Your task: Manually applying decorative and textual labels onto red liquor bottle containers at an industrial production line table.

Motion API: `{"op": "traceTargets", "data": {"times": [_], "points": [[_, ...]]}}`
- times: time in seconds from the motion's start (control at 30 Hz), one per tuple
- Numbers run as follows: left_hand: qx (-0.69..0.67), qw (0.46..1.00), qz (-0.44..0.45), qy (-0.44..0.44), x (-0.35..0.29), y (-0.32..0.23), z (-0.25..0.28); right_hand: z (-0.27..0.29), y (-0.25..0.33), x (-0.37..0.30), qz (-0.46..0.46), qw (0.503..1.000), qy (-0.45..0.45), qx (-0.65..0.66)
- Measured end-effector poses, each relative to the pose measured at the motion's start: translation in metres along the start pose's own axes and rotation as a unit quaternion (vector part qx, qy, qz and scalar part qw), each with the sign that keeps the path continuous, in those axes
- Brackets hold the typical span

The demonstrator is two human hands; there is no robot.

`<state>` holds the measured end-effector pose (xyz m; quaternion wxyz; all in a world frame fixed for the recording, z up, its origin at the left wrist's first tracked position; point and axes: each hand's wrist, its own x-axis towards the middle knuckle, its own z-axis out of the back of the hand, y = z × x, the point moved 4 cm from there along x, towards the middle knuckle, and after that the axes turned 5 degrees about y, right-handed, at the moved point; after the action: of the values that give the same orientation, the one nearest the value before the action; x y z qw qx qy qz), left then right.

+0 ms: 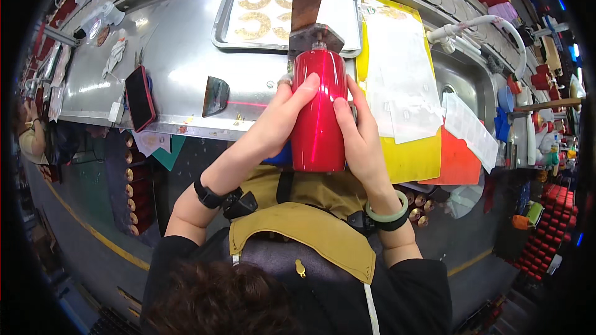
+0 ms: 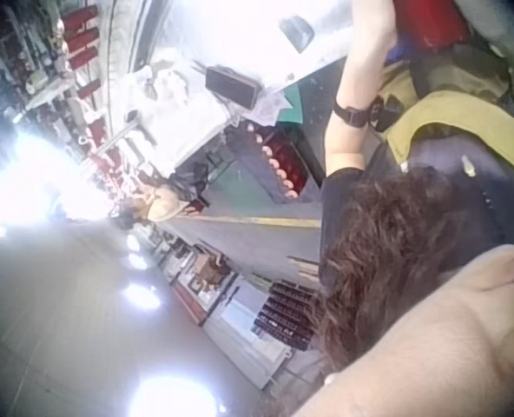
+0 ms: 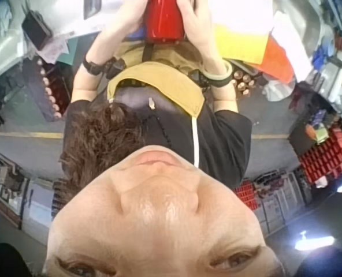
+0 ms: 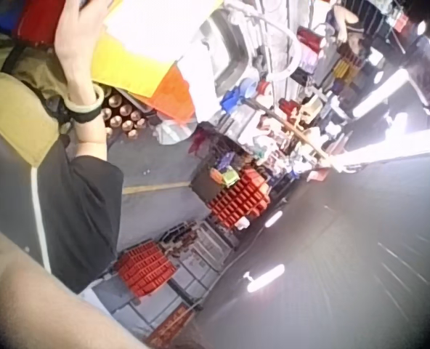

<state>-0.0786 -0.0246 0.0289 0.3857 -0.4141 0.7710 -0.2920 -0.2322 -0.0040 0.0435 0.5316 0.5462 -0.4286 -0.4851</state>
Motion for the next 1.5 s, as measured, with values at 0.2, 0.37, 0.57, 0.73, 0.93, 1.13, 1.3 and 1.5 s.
{"op": "traceTargets", "data": {"times": [0.2, 0.37, 0.57, 0.73, 0.93, 1.13, 1.3, 1.5], "points": [[0.027, 0.999, -0.018, -0.022, -0.003, -0.004, -0.003, -0.001, 0.004, 0.001, 0.03, 0.999, -0.001, -0.014], [0.152, 0.982, -0.104, -0.038, 0.012, -0.004, 0.013, -0.003, -0.008, 0.018, 0.029, 0.996, 0.01, -0.079], [0.104, 0.905, -0.386, 0.147, -0.067, -0.092, -0.047, 0.011, -0.007, 0.013, 0.096, 0.982, -0.017, -0.163], [-0.106, 0.832, -0.456, 0.299, -0.112, -0.099, -0.11, 0.026, -0.011, 0.0, 0.085, 0.988, -0.06, -0.119], [-0.221, 0.732, -0.564, 0.312, -0.133, -0.103, -0.126, 0.042, -0.019, -0.009, 0.062, 0.985, -0.101, -0.126], [-0.133, 0.829, -0.127, 0.528, -0.122, -0.133, -0.111, 0.082, -0.018, 0.015, 0.061, 0.972, -0.094, -0.206], [-0.111, 0.801, -0.126, 0.575, -0.111, -0.124, -0.115, 0.144, -0.023, 0.108, 0.185, 0.873, -0.091, -0.443], [-0.287, 0.782, -0.461, 0.306, -0.093, -0.103, -0.119, 0.189, -0.057, 0.23, 0.101, 0.764, -0.028, -0.637]]}}
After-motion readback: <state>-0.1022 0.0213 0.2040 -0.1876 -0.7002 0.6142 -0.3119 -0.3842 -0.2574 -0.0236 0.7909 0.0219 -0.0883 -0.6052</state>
